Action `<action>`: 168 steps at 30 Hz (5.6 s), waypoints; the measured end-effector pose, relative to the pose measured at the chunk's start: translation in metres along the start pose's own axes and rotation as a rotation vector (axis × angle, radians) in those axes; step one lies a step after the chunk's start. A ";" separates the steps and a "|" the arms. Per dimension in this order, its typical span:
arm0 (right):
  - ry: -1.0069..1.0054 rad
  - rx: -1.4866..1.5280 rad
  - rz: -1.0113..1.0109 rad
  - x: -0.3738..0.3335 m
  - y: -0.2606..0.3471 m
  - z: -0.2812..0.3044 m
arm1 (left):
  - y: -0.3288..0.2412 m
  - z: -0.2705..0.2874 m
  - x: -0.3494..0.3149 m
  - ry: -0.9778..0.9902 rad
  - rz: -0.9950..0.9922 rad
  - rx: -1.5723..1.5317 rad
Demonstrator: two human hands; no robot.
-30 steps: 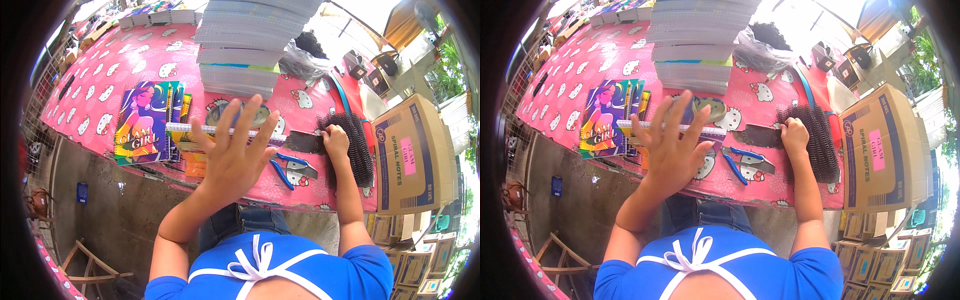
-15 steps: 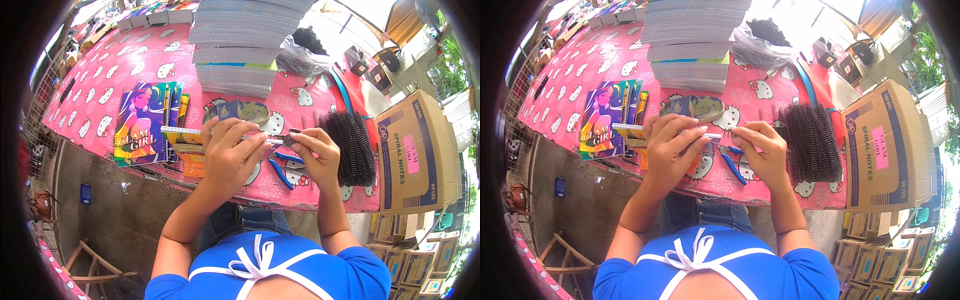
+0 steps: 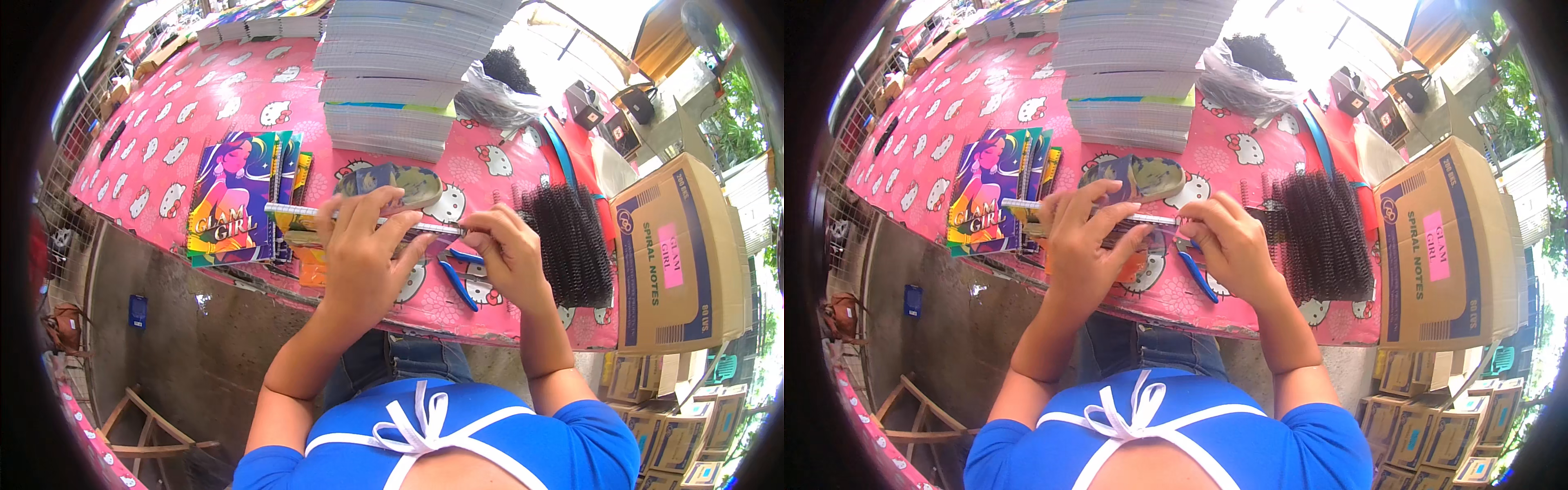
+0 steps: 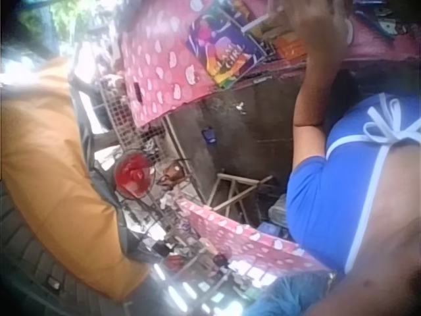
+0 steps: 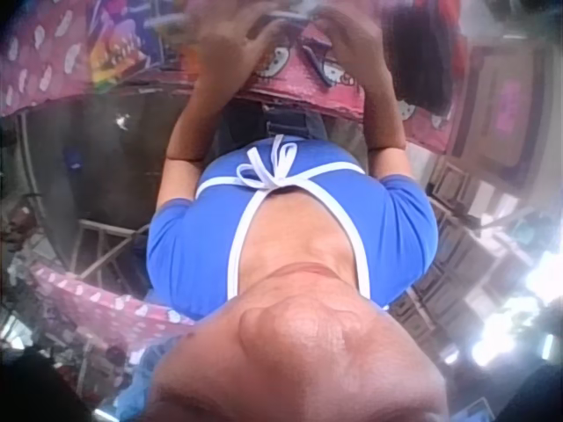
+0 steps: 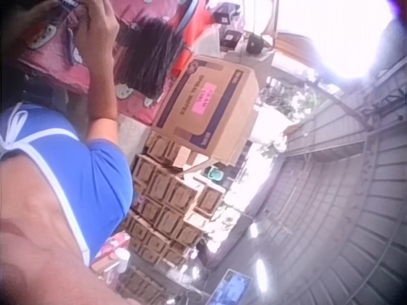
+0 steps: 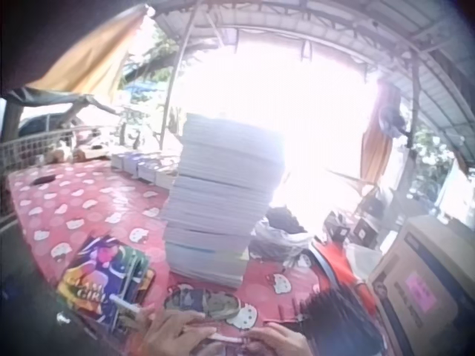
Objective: The person threads a spiral wire through the pre-punched holes of notebook pages and covers, then uses pliers to trim and secure the ends.
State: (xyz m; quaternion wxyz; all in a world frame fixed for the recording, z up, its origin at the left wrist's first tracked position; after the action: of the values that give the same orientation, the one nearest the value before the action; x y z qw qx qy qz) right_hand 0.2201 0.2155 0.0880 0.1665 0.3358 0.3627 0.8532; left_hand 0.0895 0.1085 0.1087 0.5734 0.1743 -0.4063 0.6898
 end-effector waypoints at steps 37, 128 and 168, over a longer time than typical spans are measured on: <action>0.270 0.842 -0.060 0.050 -0.055 -0.031 | 0.039 0.031 -0.010 -0.036 0.080 0.281; 0.358 0.780 -0.180 0.104 -0.038 -0.095 | 0.148 0.011 -0.054 -0.241 0.580 -1.077; 0.101 0.040 0.055 -0.041 0.055 -0.065 | 0.037 0.036 -0.064 -0.225 0.117 -0.311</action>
State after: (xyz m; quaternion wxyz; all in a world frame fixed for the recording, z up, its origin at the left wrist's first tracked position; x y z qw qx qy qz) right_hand 0.2027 0.1233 0.0760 0.1178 0.3055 0.3785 0.8657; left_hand 0.0648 0.0386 0.0718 0.5031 0.1358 -0.5789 0.6271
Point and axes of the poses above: each hand's wrist, its own x-axis towards the middle knuckle, its own z-axis out of the back of the hand, y = z × x, the point moved 9 cm from there along x, towards the middle knuckle, and after that the axes turned 9 degrees about x, right-handed, at the moved point
